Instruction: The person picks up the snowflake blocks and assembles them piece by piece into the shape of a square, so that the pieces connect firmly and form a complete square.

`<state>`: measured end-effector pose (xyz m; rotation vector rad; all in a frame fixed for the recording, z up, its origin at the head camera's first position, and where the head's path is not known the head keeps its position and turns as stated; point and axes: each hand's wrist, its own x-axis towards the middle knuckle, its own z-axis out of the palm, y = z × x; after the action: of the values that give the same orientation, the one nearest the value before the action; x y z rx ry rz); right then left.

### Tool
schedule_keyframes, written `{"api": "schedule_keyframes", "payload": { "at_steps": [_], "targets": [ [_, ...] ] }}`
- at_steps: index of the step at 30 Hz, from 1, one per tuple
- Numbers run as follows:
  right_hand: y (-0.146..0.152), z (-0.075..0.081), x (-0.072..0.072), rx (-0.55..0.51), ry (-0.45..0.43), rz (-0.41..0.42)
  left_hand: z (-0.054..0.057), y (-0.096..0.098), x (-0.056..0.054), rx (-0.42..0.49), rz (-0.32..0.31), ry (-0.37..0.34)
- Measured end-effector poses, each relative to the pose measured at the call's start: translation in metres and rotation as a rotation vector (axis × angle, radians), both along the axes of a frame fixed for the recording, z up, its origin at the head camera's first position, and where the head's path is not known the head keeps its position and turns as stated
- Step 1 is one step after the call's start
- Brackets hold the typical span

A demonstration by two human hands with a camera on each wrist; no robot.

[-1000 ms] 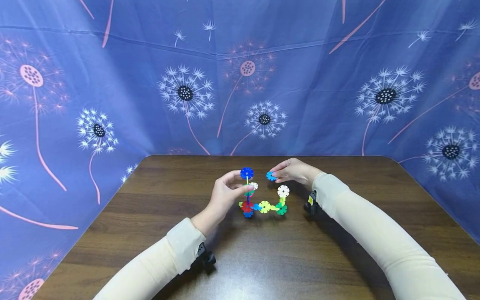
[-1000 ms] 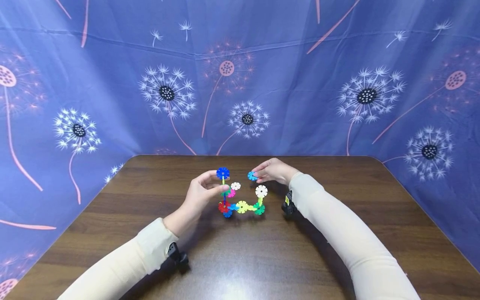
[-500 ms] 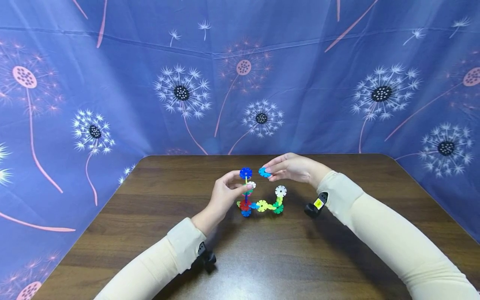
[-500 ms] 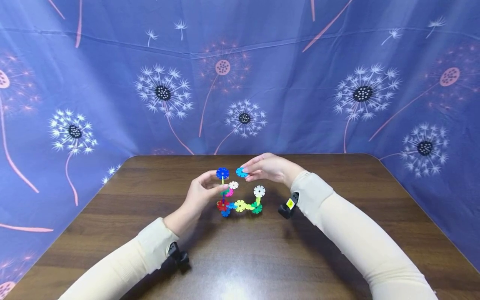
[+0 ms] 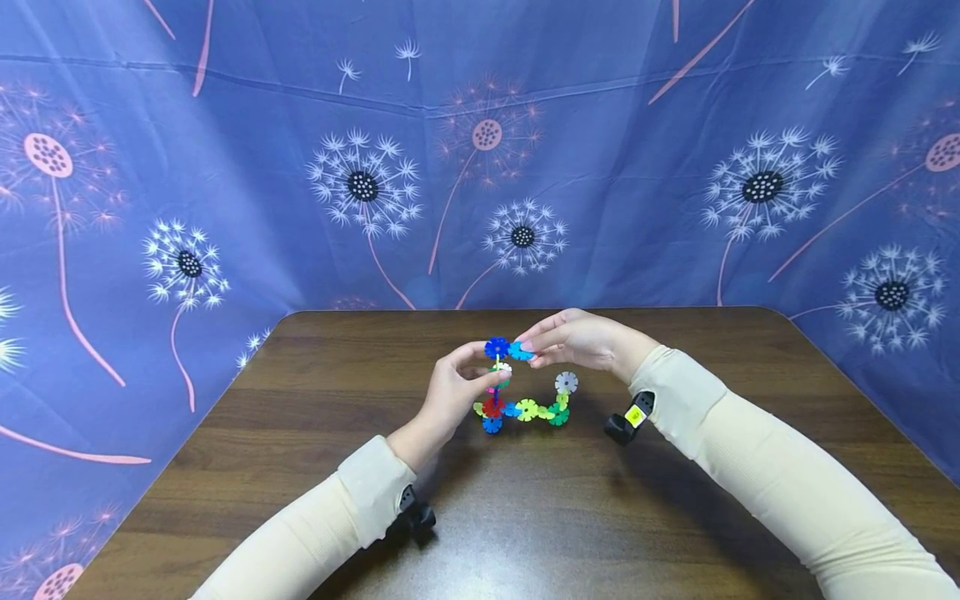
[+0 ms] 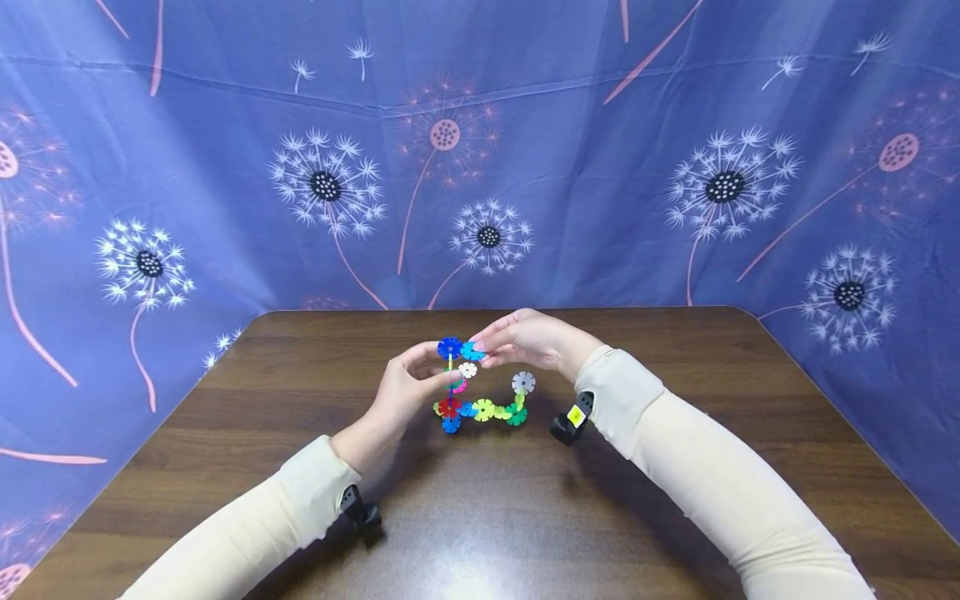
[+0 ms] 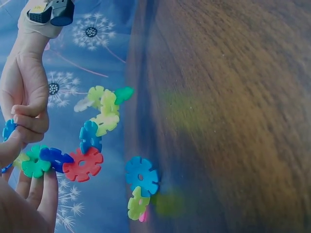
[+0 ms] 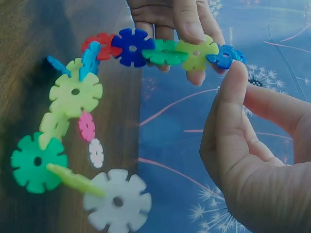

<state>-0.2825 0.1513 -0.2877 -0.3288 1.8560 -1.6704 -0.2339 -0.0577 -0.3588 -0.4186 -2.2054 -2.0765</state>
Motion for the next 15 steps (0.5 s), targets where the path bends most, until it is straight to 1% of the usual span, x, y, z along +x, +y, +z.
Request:
{"api": "schedule_keyframes", "payload": {
  "at_steps": [4, 7, 11, 13, 15],
  "targets": [
    [-0.0022, -0.0003, 0.0015, -0.009, -0.014, -0.005, 0.0005, -0.0004, 0.0011, -0.04, -0.007, 0.009],
    [-0.0027, -0.0007, 0.0017, -0.015, -0.019, -0.007, 0.0017, -0.0015, 0.0012, -0.067, -0.01, 0.036],
    [-0.0017, -0.0011, 0.0021, -0.021, -0.023, -0.006, 0.0013, -0.0027, -0.0009, -0.062, -0.004, 0.071],
    [-0.0014, -0.0014, 0.0025, -0.021, -0.026, -0.008, 0.0003, -0.0032, -0.0019, -0.044, -0.005, 0.069],
    [-0.0016, -0.0017, 0.0034, -0.02, -0.028, -0.011, -0.0001, -0.0034, -0.0023, -0.046, -0.001, 0.065]
  ]
}}
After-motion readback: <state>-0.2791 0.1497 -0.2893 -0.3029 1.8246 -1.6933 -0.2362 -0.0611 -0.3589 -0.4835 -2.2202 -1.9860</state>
